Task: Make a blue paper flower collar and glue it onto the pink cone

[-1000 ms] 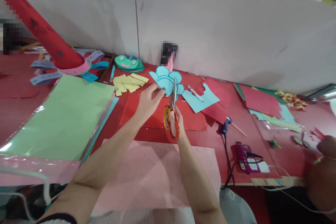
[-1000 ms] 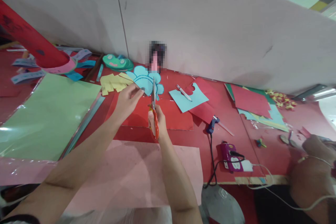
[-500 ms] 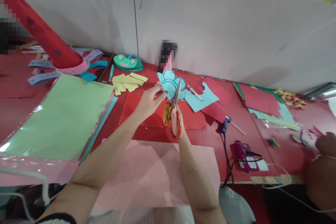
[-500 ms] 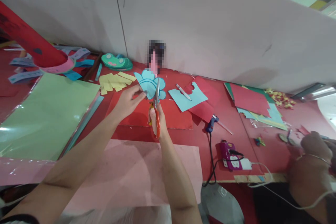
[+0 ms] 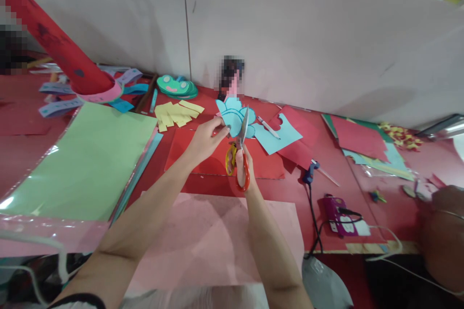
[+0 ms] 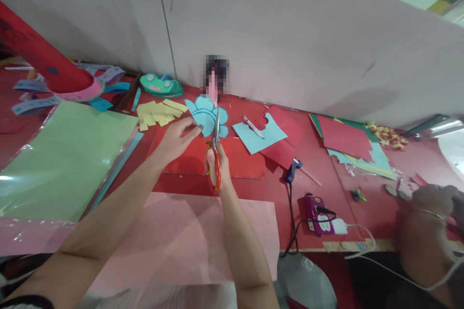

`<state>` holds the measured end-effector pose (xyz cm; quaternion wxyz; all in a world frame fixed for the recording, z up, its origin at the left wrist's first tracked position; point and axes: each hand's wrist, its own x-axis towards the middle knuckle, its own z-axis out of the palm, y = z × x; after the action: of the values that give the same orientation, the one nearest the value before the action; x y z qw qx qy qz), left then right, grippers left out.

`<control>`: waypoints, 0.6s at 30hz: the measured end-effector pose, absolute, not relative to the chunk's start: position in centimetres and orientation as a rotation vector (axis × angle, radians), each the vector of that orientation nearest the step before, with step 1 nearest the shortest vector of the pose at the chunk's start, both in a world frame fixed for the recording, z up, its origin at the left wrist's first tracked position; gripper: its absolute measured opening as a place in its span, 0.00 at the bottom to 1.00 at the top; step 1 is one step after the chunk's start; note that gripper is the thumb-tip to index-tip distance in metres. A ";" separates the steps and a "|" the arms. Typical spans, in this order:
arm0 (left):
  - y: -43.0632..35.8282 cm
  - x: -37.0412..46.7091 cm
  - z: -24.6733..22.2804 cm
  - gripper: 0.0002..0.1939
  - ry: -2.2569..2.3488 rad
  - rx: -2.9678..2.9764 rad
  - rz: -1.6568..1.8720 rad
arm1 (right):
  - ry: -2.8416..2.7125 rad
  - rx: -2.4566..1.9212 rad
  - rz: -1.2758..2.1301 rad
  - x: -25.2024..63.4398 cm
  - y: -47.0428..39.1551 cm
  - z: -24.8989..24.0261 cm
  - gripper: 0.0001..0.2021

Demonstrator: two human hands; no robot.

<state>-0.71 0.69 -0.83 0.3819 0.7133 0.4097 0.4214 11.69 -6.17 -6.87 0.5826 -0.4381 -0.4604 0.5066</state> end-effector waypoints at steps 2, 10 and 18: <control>0.7 -0.7 -0.8 0.09 1.058 1.806 1.078 | -1.077 -1.027 1.190 11.7 -6.2 -6.7 0.21; 0.6 -0.8 -0.1 0.08 1.100 1.750 1.099 | -1.110 -1.044 1.172 11.8 -6.2 -7.1 0.21; 0.5 -0.9 0.1 0.08 1.138 1.742 1.097 | -1.100 -1.082 1.190 11.9 -6.4 -7.0 0.22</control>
<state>-0.85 0.52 0.09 0.3847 0.6837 0.4465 0.4304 11.92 -6.38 -7.00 0.5619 -0.4596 -0.4668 0.5051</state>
